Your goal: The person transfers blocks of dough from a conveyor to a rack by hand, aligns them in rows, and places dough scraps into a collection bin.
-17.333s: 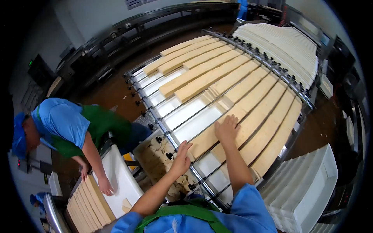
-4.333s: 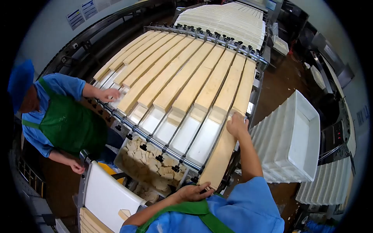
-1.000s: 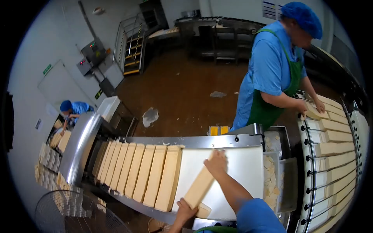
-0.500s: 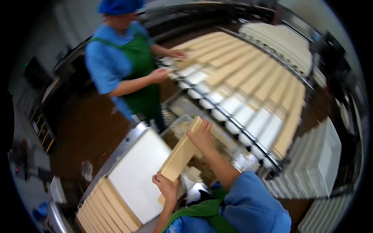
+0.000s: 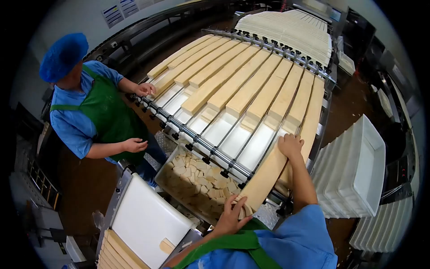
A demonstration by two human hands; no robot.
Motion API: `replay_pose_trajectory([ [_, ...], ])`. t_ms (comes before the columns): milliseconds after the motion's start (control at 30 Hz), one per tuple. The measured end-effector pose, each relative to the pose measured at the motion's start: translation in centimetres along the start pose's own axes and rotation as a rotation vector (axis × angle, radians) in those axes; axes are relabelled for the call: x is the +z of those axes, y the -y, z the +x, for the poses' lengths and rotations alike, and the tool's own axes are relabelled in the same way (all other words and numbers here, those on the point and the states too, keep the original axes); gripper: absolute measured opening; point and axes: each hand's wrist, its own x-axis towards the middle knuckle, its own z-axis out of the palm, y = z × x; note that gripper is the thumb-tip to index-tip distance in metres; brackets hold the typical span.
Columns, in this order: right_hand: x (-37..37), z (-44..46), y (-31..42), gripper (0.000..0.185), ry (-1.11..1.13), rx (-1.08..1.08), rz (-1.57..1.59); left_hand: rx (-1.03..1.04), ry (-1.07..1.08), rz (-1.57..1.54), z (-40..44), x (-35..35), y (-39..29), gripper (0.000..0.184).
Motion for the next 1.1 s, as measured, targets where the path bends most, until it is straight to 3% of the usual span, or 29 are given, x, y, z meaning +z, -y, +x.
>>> replay_pose_trajectory([
  [233, 0.5, 4.8, -1.8, 0.053, 0.184, -0.004, 0.034, -0.094, -0.003, 0.035, 3.0, 2.0, -1.2, 0.071],
  [300, 1.1, 5.0, -2.1, 0.053, 0.017, 0.015, 0.073, -0.097, -0.011, 0.045, 4.0, 2.5, -1.2, 0.069],
  [433, 0.6, 5.6, -2.3, 0.053, 0.037, 0.009, -0.026, -0.087, 0.013, 0.050, 6.7, 3.8, -0.9, 0.070],
  [500, 2.3, 5.3, -2.7, 0.053, -0.297, -0.061, -0.060, -0.106, 0.027, 0.052, 8.6, 5.1, -0.1, 0.070],
  [567, 2.2, 3.5, -1.9, 0.052, -0.312, -0.094, -0.018, -0.133, 0.065, -0.079, 10.7, 6.4, 0.4, 0.067],
  [700, 2.9, -0.8, -1.0, 0.048, -0.368, -0.440, 0.286, -0.092, -0.031, -0.057, 12.1, 7.9, 1.2, 0.069],
  [733, 4.1, -1.9, -1.9, 0.046, -0.399, -0.683, 0.419, -0.047, -0.060, -0.108, 11.9, 8.0, 1.9, 0.071],
  [767, 3.5, -4.2, -1.6, 0.045, -0.272, -0.782, 0.536, -0.112, -0.003, -0.119, 11.8, 7.3, 1.5, 0.072],
  [800, 2.8, -6.4, -1.3, 0.037, -0.177, -0.861, 0.507, -0.056, -0.069, -0.159, 11.5, 7.1, 2.2, 0.071],
  [833, 2.9, -7.7, -1.6, 0.024, -0.198, -1.083, 0.312, -0.091, -0.107, -0.180, 11.1, 6.0, 2.0, 0.070],
  [867, 1.6, -9.9, -1.0, 0.014, -0.134, -1.095, 0.127, -0.122, -0.140, -0.203, 10.6, 4.9, 1.7, 0.069],
  [900, 3.4, -10.4, -1.3, 0.013, -0.220, -1.086, 0.052, -0.088, -0.231, -0.204, 10.1, 4.3, 2.9, 0.069],
  [1000, 5.5, -10.0, -2.3, 0.026, -0.205, -0.982, -0.072, -0.117, -0.380, -0.246, 7.9, 1.1, 3.6, 0.070],
  [1100, 6.3, -8.5, -2.4, 0.019, -0.353, -1.038, -0.072, -0.179, -0.600, -0.280, 5.7, -0.2, 6.7, 0.072],
])
